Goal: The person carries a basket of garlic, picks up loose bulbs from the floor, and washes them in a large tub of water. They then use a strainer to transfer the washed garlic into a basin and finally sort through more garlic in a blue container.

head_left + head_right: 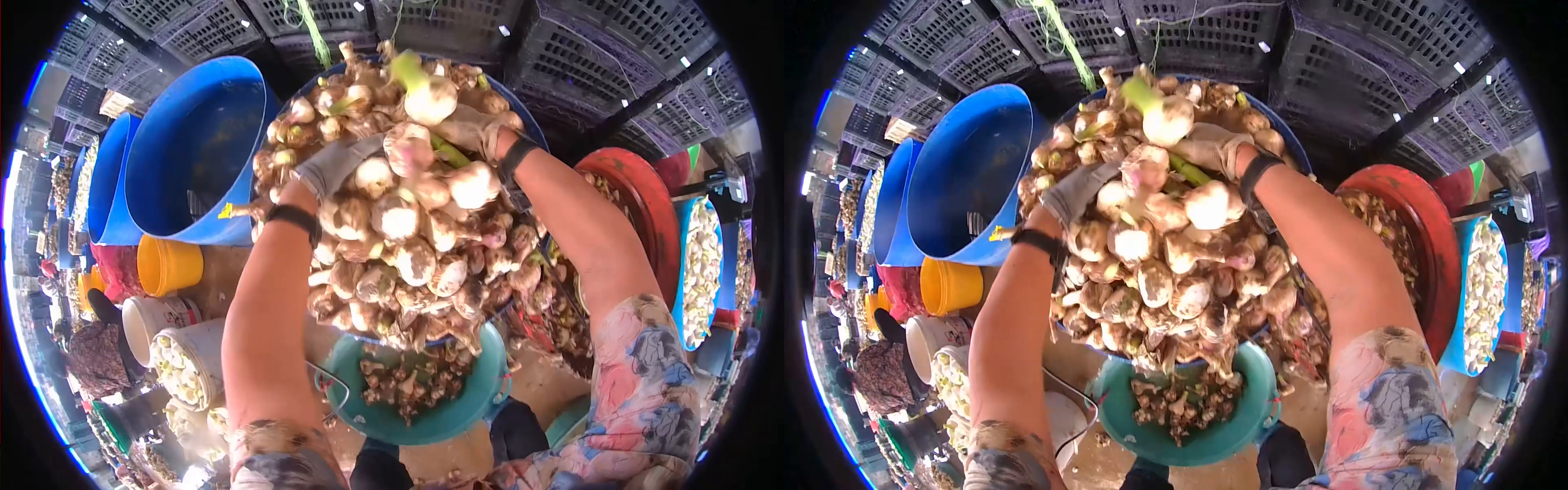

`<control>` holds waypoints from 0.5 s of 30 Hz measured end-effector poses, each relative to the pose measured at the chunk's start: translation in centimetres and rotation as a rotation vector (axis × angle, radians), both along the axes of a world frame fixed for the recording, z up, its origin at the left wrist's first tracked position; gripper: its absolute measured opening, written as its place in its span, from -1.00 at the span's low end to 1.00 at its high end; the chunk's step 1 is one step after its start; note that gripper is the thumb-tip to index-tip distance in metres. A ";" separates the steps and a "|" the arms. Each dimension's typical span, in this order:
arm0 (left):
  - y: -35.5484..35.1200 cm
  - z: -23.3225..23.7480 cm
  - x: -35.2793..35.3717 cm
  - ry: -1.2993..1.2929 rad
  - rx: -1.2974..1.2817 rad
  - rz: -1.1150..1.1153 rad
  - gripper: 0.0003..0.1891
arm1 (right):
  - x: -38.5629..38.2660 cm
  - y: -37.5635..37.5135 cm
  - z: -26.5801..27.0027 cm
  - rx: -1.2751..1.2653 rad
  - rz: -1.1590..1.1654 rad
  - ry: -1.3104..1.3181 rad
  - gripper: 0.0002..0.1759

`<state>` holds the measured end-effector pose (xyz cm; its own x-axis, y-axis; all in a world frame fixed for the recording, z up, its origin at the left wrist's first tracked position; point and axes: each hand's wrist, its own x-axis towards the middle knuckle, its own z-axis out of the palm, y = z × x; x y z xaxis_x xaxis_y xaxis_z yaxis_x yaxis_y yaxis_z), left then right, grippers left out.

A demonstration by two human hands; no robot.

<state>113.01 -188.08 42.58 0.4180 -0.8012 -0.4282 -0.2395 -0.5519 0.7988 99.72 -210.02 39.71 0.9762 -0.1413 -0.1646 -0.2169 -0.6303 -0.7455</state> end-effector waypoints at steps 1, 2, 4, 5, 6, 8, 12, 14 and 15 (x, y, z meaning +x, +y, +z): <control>1.8 -1.0 -1.0 0.000 -0.116 -0.050 -0.37 | -0.4 0.5 -0.5 0.048 0.020 -0.010 -0.60; 3.2 -0.8 -2.4 -0.002 -0.233 -0.104 -0.38 | -0.9 0.8 -1.0 0.097 0.031 -0.022 -0.58; 5.4 0.4 -6.5 0.045 -0.266 -0.094 -0.35 | -2.9 2.2 -2.8 0.209 0.052 -0.022 -0.53; 5.5 0.1 -6.4 0.104 -0.179 -0.079 -0.33 | -4.0 3.0 -3.6 0.262 0.065 -0.019 -0.50; 4.9 -0.5 -5.8 0.162 -0.089 -0.086 -0.32 | -5.8 3.9 -4.2 0.317 0.057 -0.021 -0.46; 3.4 -2.4 -5.7 -0.239 -0.111 -0.117 -0.13 | -5.7 4.7 -2.9 0.142 -0.036 -0.011 -0.37; 8.0 1.2 -10.1 0.238 -0.090 -0.085 -0.20 | -9.0 8.5 1.5 0.276 0.102 0.127 -0.33; 11.7 0.3 -14.5 0.149 -0.089 -0.085 -0.35 | -12.6 12.3 6.0 0.485 0.051 0.162 -0.37; 13.4 3.1 -16.7 -0.265 -0.287 -0.219 -0.35 | -14.3 14.0 7.8 0.260 0.074 0.106 -0.35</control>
